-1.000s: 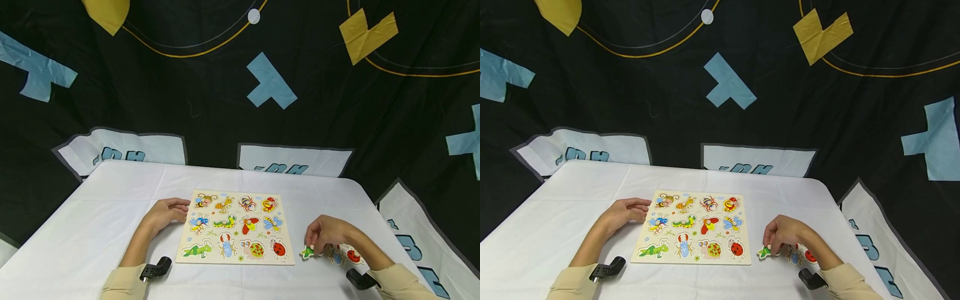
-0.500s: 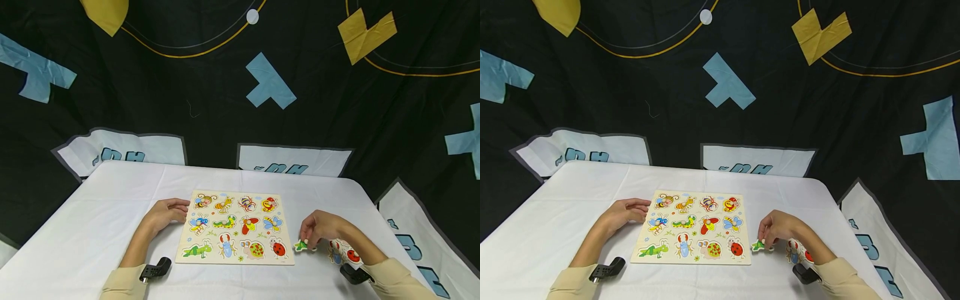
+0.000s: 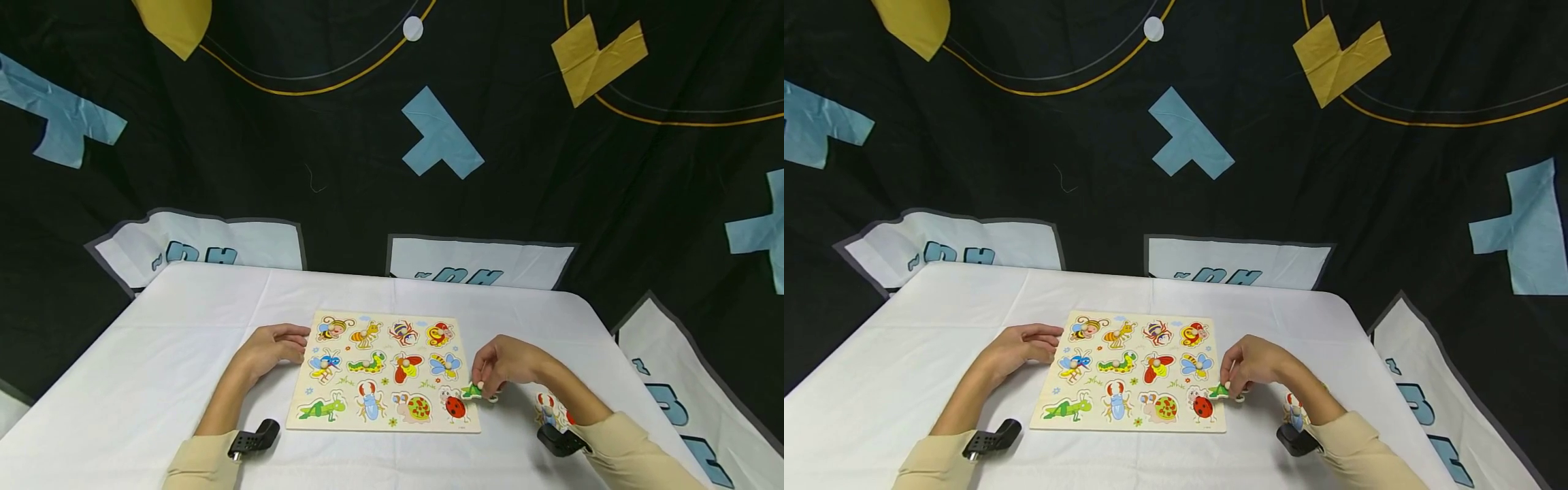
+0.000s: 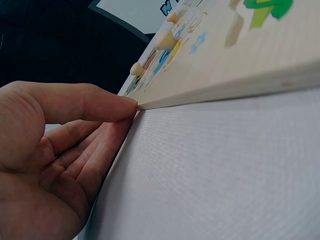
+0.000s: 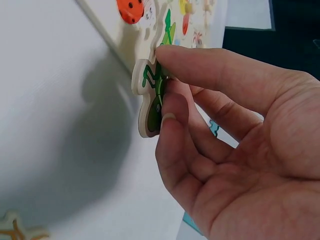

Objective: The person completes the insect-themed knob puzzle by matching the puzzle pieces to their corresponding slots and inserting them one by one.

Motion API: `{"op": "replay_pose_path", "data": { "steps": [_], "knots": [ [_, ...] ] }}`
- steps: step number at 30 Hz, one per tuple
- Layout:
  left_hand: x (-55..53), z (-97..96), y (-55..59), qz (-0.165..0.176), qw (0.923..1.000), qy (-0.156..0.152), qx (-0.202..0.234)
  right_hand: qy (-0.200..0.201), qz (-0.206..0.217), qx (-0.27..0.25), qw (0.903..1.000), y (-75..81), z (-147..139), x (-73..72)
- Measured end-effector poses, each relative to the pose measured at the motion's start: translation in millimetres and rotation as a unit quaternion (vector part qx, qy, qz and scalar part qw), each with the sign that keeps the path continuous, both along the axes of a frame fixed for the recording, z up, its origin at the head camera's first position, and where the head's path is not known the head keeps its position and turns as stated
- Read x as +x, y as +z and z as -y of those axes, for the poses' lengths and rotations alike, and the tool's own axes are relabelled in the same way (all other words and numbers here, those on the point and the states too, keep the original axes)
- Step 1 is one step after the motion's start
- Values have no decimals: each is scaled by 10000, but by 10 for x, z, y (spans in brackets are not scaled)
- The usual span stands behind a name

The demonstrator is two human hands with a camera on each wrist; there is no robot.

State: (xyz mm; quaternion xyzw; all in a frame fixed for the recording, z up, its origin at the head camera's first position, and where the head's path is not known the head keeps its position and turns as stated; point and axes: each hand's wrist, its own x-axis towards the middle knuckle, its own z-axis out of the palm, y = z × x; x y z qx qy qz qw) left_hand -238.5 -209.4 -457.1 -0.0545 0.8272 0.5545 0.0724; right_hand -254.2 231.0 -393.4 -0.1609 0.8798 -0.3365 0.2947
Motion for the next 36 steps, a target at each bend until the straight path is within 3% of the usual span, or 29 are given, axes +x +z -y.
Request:
{"op": "replay_pose_path", "data": {
  "steps": [22,36],
  "knots": [
    [-6,-9,0,0,10000,48,-33,120,-295,-303,9990,-7,522,-43],
    [-16,14,-12,10,10000,43,-48,270,-476,-230,9982,-53,871,-34]
  ]
}}
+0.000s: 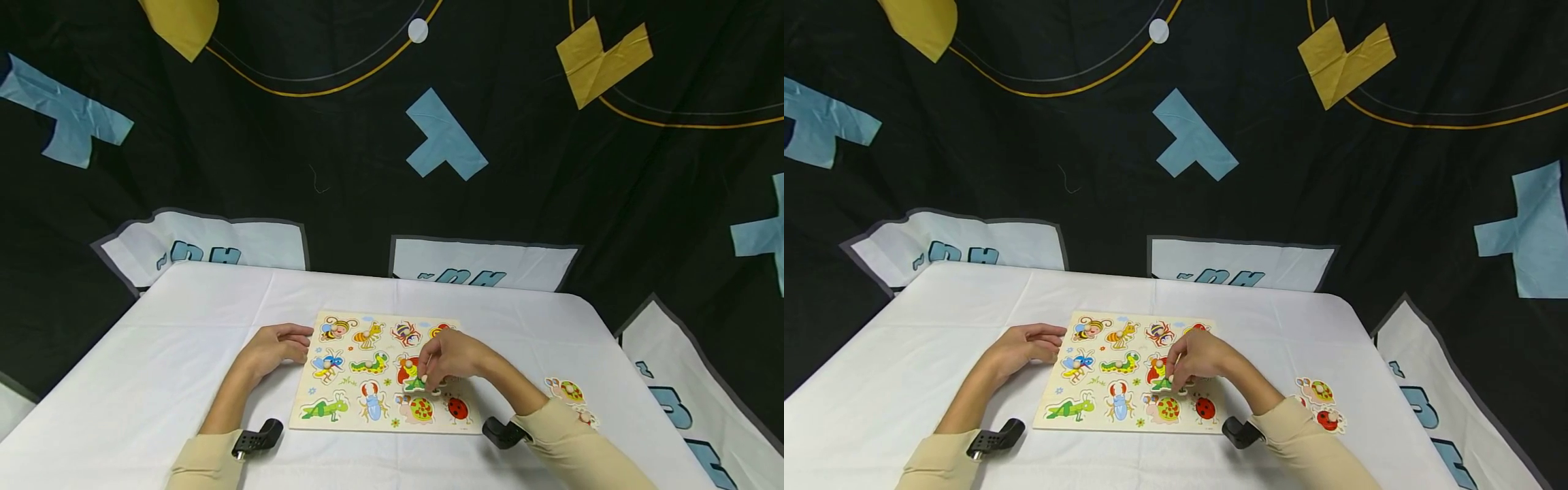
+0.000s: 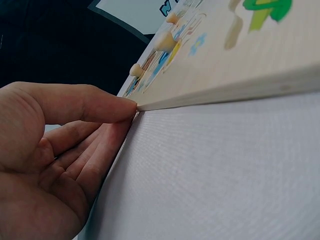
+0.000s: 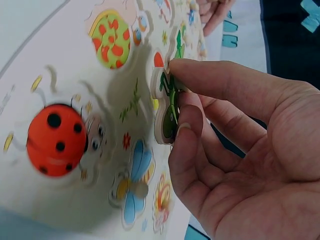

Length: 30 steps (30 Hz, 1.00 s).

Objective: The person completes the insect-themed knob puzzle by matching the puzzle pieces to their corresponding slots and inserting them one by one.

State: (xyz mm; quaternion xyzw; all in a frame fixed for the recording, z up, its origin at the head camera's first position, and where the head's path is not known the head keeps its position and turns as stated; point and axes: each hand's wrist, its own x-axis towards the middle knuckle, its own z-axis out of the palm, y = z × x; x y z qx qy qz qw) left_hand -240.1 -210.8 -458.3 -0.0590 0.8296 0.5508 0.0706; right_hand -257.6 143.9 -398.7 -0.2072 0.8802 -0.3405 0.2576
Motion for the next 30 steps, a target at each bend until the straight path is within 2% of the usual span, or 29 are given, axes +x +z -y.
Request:
{"op": "replay_pose_path", "data": {
  "steps": [7,18,24,30],
  "knots": [
    [7,2,2,-17,10000,18,-27,233,17,-159,9996,-23,171,6],
    [-6,1,-6,-28,10000,-3,-79,360,37,-167,9992,-32,436,37],
    [-8,-6,-7,4,10000,10,-60,390,-96,23,9992,-27,607,81],
    [2,-9,-5,38,10000,51,-50,570,-169,-91,9982,-50,766,108]
  ]
}}
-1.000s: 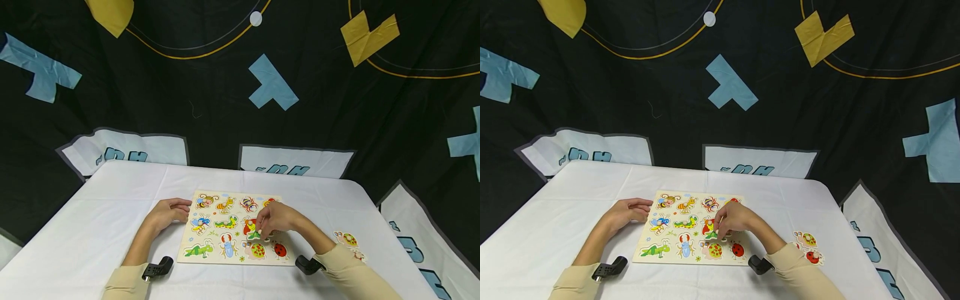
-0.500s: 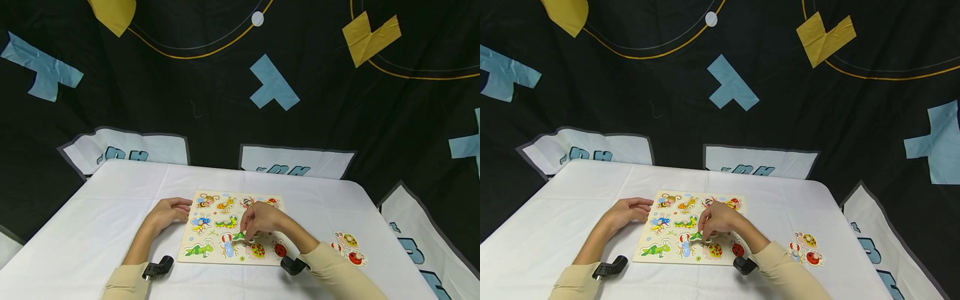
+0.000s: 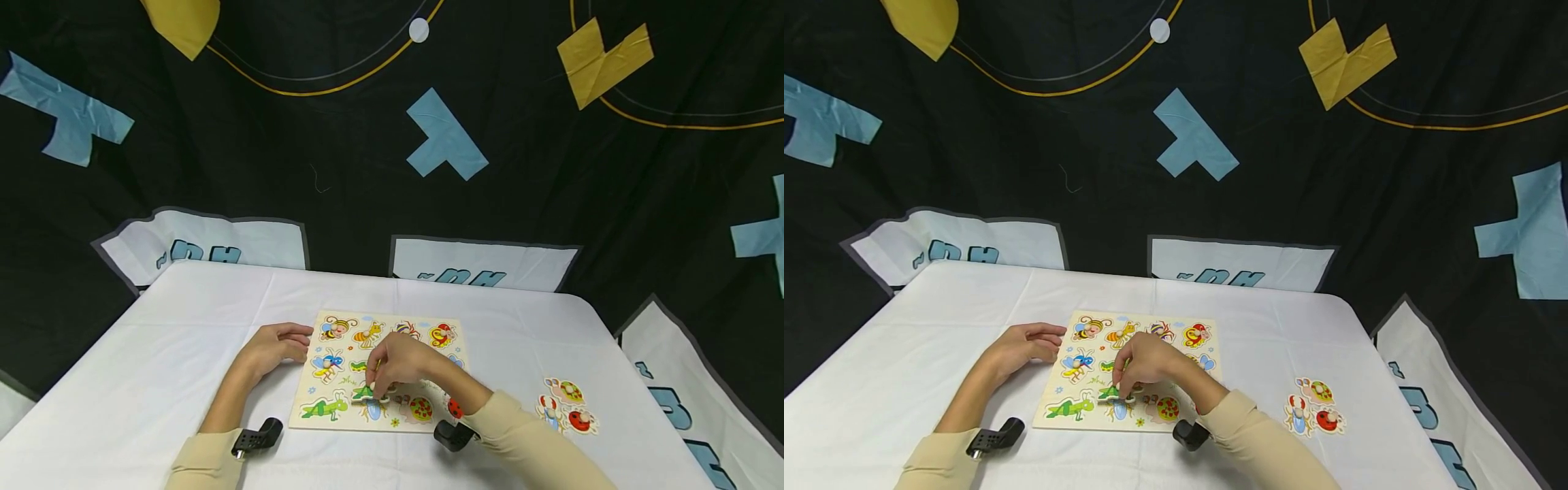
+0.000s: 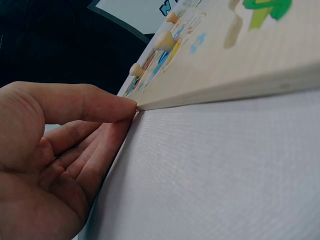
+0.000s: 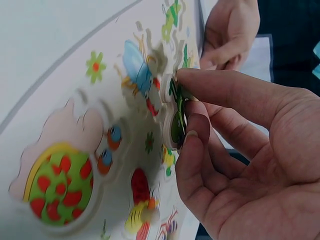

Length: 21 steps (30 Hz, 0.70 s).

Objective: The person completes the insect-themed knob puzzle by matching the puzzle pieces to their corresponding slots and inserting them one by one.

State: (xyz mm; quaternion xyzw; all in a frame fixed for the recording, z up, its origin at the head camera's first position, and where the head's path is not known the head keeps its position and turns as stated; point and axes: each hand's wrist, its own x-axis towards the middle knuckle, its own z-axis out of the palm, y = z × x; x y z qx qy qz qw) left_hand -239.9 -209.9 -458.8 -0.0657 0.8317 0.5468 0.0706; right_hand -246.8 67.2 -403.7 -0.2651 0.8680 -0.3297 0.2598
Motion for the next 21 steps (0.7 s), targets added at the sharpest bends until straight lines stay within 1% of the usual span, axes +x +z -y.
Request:
{"op": "replay_pose_path", "data": {
  "steps": [5,13,21],
  "knots": [
    [1,-8,6,9,10000,-3,19,81,-100,-47,9999,-14,102,14],
    [6,-6,16,-54,10000,-26,64,71,-39,48,10000,-5,226,60],
    [-3,13,8,-67,10000,-67,33,152,43,-144,9998,-70,335,72]
  ]
}}
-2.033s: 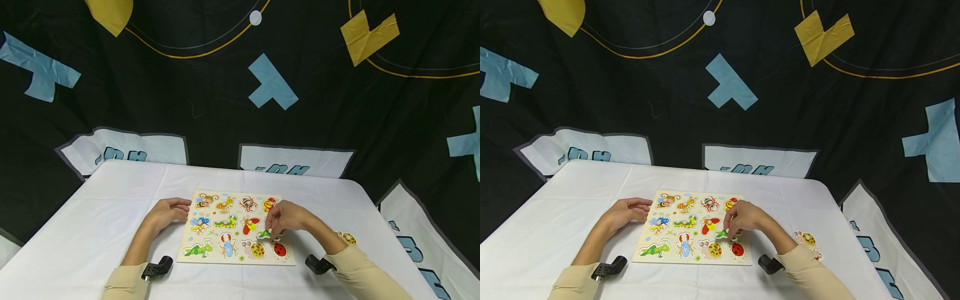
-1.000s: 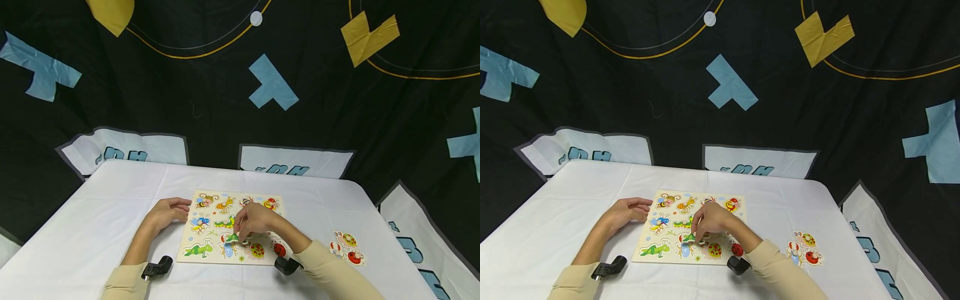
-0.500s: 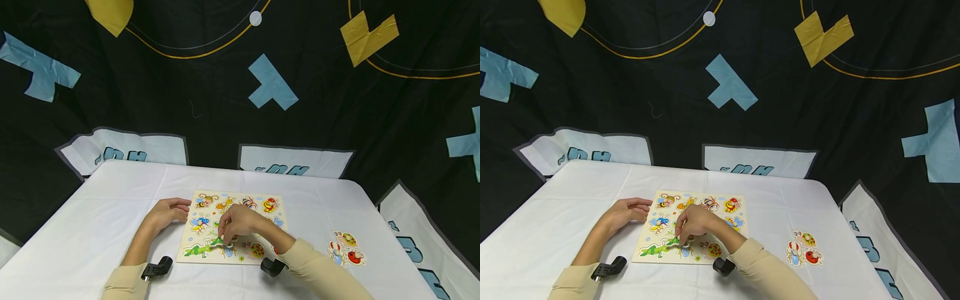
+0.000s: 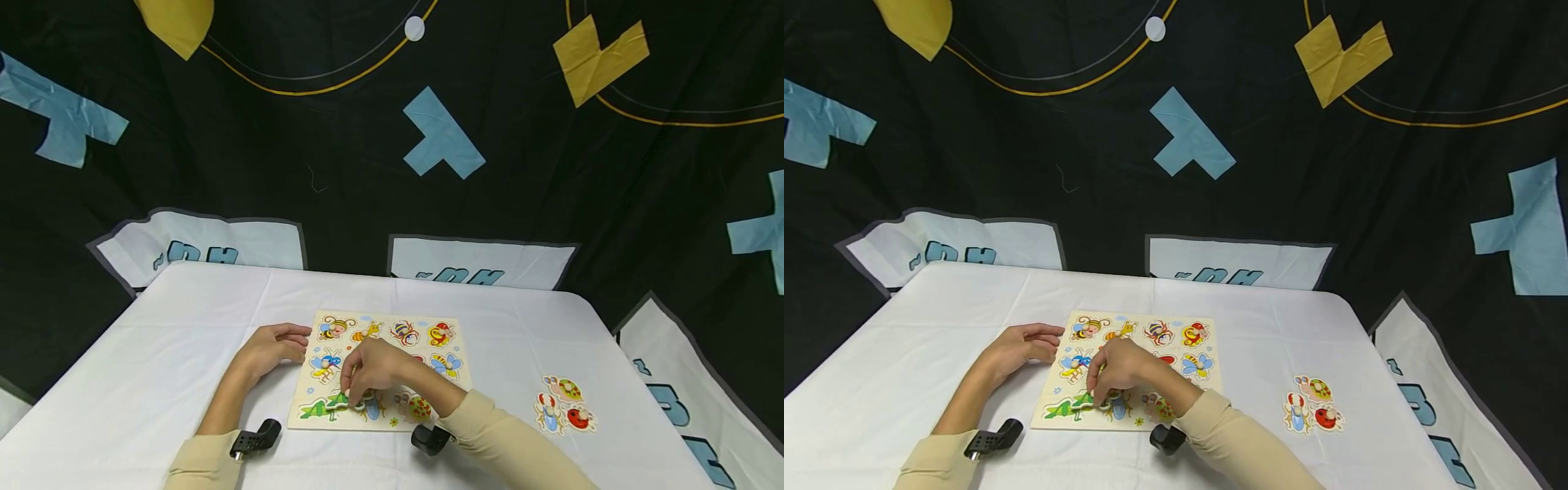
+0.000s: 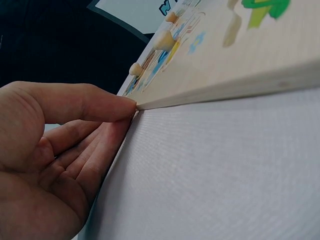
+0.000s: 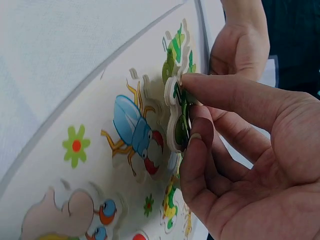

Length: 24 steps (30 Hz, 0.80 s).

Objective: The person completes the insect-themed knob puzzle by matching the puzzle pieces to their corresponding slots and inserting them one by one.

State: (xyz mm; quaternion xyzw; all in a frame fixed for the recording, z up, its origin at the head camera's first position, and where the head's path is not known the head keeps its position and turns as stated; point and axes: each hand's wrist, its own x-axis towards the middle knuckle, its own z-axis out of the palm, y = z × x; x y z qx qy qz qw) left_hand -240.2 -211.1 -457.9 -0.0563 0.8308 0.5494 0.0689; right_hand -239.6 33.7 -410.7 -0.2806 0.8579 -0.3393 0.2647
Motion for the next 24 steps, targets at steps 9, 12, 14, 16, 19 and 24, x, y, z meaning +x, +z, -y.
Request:
{"op": "replay_pose_path", "data": {
  "steps": [9,12,14,16,19,24],
  "knots": [
    [6,-12,11,-28,10000,11,23,-14,9,24,10000,-48,126,29],
    [9,-7,18,-35,10000,28,-9,61,-60,41,10000,-48,169,38],
    [7,-2,17,-42,10000,23,-5,108,-105,63,9999,-47,193,48],
    [4,0,14,-51,10000,15,43,124,-138,117,9998,-49,215,55],
    [-5,-2,6,-70,9999,-29,77,103,-178,166,9997,-57,239,64],
    [0,-7,2,-29,10000,21,33,125,-267,135,9995,-76,280,81]
  ]
}}
